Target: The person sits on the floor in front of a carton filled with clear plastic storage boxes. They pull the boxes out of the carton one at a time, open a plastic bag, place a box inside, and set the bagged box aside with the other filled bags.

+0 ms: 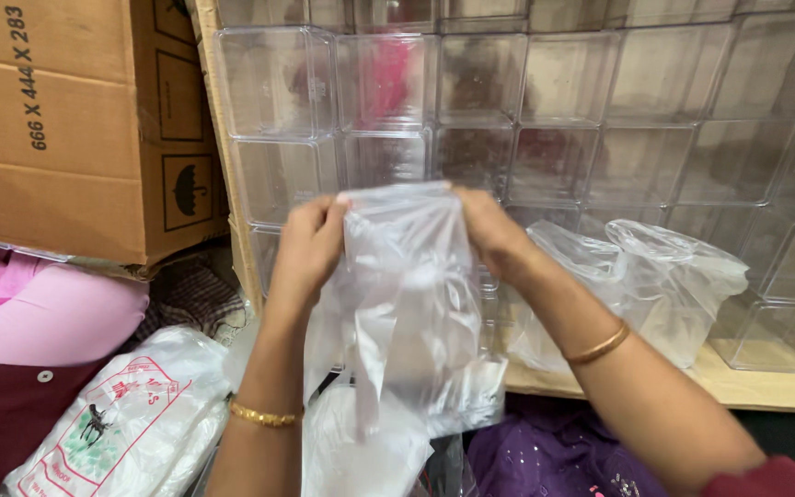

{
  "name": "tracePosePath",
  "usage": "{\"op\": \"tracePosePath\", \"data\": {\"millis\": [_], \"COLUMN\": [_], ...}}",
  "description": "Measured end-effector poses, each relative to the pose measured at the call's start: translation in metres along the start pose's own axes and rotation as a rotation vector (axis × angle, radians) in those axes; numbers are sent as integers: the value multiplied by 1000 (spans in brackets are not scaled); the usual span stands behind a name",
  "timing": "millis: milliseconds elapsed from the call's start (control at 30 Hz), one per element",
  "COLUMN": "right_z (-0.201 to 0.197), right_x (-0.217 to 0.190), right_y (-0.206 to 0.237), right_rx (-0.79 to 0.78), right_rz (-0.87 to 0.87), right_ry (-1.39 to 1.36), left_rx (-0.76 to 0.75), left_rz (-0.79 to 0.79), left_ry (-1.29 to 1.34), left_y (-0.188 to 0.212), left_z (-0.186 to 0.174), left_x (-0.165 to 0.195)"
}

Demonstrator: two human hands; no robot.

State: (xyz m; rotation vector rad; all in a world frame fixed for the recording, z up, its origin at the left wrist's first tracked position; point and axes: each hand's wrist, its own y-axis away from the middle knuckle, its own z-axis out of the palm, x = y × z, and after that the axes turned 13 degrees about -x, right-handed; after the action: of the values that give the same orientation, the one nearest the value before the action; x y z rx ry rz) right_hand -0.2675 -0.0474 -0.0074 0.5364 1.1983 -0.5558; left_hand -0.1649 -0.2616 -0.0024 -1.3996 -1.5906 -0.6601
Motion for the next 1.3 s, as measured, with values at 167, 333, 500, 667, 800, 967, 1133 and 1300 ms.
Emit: {"op": "tracePosePath", "data": {"millis": [167,333,500,667,800,967,1133,1300], "right_z": [-14,-40,-124,-172,-132,-14,37,15], "right_x": [-31,-59,-123,-129,-115,-61,-29,-36], "right_y": [27,55,87,105,103,78,39,34], "right_rx": [-493,-690,-320,-81,135,-101,-240,-124], "right_rz": [34,-57,320,641,424,-47,-116,-87], "right_ry": [-220,564,1112,1437,1992,1045,591,457], "left_rx": [45,-137,-456,-475,-422,-114,-31,-381], "left_rz": [229,137,200,146,174,239,236,-12], "left_ry": [-83,83,584,783,762,634,530,627], "left_y": [-31,-46,-35,-35,-42,-42,-37,-14], "left_z": [4,19,6,4,21,48,41,2], "left_x": [56,78,49,30,32,37,43,35]}}
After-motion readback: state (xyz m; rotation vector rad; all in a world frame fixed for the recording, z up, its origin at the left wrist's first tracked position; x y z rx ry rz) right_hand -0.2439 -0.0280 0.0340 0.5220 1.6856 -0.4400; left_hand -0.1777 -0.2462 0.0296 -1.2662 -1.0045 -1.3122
